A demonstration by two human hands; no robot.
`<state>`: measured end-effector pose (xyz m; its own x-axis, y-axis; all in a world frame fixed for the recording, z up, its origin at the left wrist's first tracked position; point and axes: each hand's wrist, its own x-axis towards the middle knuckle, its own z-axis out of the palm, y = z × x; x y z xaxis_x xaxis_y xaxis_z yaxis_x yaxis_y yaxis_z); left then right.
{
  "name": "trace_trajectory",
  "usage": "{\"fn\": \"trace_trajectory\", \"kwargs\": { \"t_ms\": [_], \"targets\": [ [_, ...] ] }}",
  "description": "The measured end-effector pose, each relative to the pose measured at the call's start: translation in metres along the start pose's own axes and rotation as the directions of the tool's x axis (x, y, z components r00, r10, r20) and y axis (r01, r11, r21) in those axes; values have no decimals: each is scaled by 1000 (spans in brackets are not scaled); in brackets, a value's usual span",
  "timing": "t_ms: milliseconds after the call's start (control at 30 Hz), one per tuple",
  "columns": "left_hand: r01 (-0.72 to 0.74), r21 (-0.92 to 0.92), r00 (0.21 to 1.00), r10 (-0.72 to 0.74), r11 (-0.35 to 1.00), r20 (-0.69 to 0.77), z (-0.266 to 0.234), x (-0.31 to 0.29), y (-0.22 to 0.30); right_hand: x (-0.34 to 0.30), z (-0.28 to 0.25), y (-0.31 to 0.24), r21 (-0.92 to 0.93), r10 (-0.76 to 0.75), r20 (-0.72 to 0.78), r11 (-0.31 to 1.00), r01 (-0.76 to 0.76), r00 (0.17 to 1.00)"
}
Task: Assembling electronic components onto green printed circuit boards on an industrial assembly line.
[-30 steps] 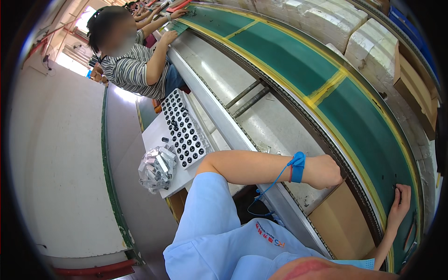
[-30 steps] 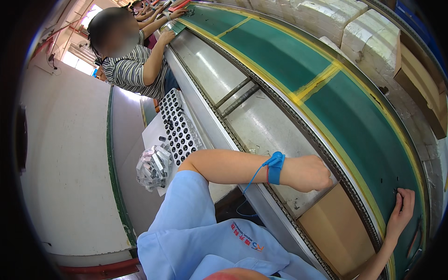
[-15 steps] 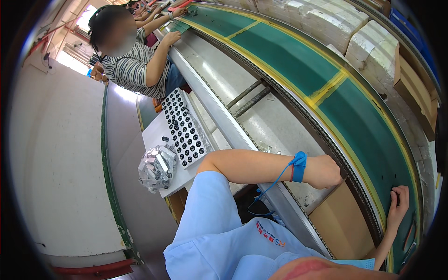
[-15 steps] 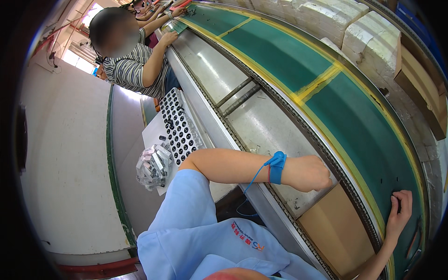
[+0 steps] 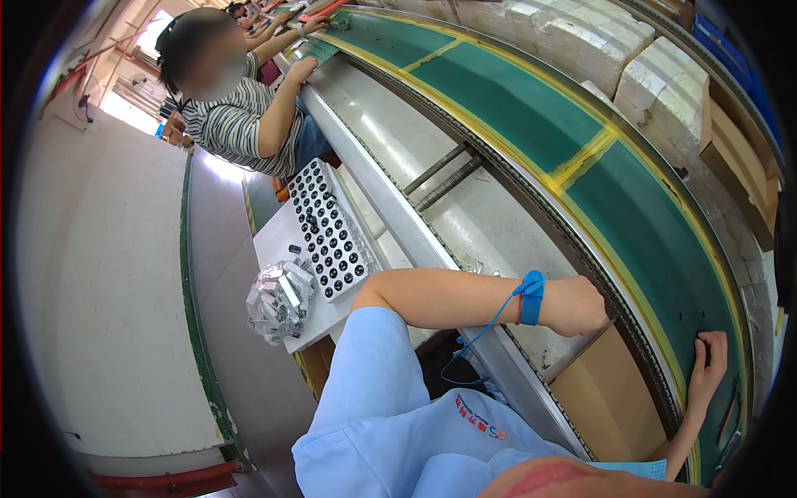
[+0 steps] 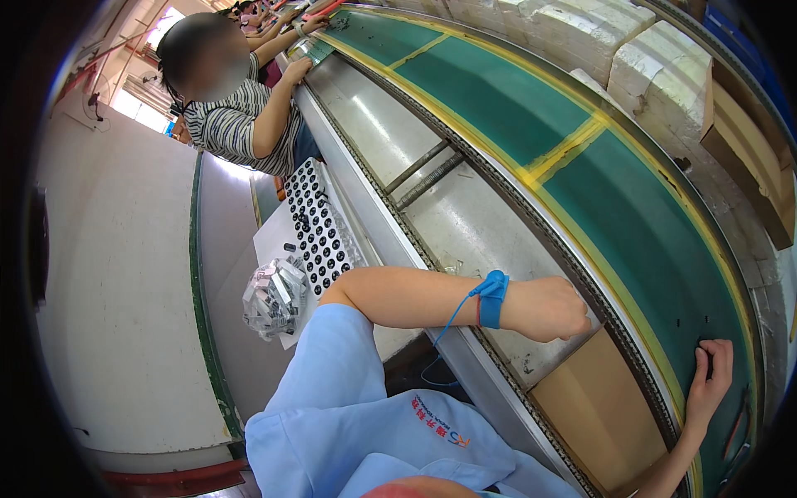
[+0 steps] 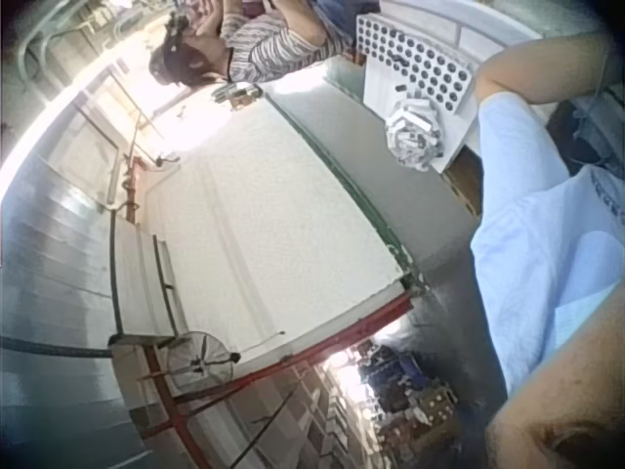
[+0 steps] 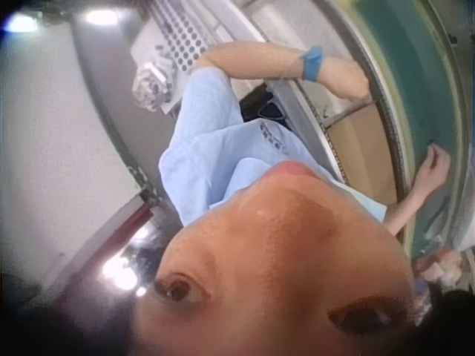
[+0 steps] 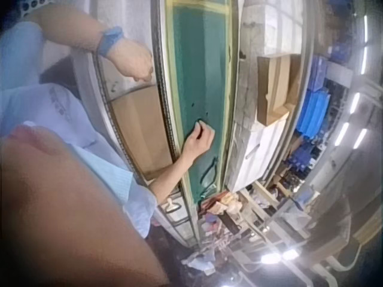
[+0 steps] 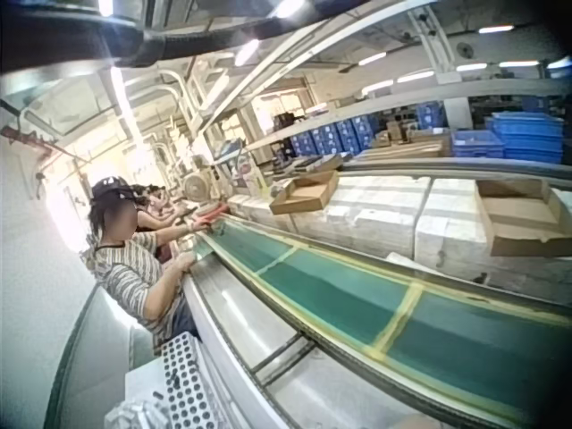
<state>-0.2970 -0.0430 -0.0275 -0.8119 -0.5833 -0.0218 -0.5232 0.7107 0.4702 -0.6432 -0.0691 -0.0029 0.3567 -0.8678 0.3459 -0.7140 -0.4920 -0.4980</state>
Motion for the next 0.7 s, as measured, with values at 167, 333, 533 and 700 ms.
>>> {"fn": "trace_trajectory", "kwargs": {
  "t_ms": [167,333,533,700],
  "targets": [
    [-3,2,1000,3,1000,-9,1,1,-1,0,0,-1,2,-12,-5,1000,12,1000],
    [11,16,1000,-11,1000,7,4,-1,-2,-1,-6,-11,91,87,117,991,-98,989],
    [8,13,1000,-8,1000,1,1,0,0,-2,-1,-2,51,-35,25,998,34,999],
    [5,3,1000,-5,1000,3,0,-1,0,0,-2,-5,45,-31,27,999,29,999]
  ]
}}
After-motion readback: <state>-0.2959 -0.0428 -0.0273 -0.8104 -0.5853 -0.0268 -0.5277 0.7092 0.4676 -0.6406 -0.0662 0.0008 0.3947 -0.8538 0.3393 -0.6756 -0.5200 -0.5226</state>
